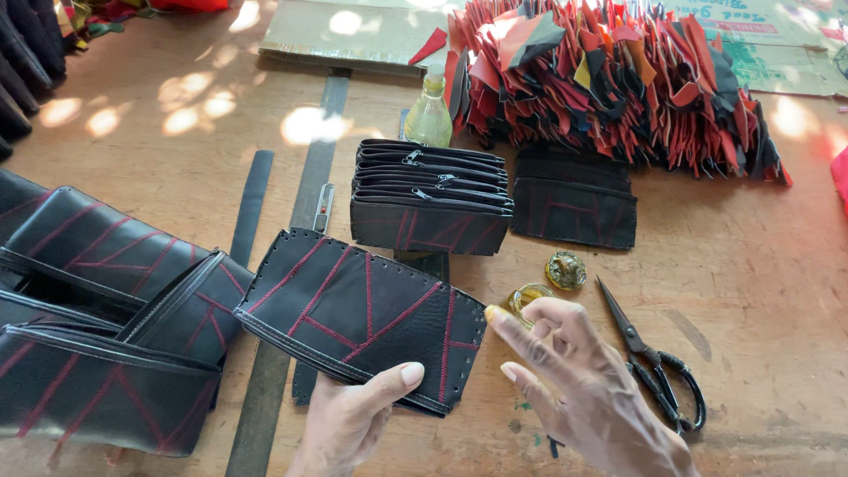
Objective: The person applies a yellow adhesive from a small jar to the edges of black leather wallets with red stitching. They handle each wallet one at a time, spread the glue along the seams, and place the finished wallets into a stack on the table.
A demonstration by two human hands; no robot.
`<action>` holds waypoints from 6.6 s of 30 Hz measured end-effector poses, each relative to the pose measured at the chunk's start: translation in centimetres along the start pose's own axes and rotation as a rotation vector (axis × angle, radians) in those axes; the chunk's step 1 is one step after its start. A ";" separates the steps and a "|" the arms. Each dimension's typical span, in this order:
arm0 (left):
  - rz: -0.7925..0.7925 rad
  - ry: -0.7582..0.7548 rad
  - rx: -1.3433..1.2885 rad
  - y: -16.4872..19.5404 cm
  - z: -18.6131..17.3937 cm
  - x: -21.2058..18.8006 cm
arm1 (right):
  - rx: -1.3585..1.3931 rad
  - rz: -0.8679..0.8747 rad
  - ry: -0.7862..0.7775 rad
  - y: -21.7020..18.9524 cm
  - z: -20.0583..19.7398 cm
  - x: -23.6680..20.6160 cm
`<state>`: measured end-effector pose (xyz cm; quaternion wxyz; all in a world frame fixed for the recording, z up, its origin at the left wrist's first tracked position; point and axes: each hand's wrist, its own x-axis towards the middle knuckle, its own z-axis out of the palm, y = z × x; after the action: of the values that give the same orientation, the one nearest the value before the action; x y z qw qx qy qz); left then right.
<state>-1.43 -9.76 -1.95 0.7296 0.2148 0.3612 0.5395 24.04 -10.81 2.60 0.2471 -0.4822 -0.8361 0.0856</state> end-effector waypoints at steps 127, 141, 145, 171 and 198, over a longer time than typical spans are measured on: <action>0.058 -0.744 -0.771 0.2 2.4 4.7 | 0.629 0.027 -0.447 -0.6 2.4 -2.4; 0.088 -0.767 -0.813 0.7 2.4 4.9 | 0.094 -0.436 -0.090 -1.1 4.1 -2.8; 0.097 -0.764 -0.801 0.8 2.6 5.1 | 0.012 -0.365 -0.042 -1.6 4.2 -3.0; 0.219 -0.764 -0.691 1.3 1.9 8.1 | 0.139 -0.350 0.153 -2.6 4.5 -2.8; 1.023 -0.238 1.646 8.3 4.8 11.0 | 0.244 -0.219 -0.047 -0.7 6.7 -4.9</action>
<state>-1.31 3.67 3.77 0.0607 0.8411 0.4123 0.3448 22.27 -14.71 -4.56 0.2919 -0.3526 -0.8726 0.1702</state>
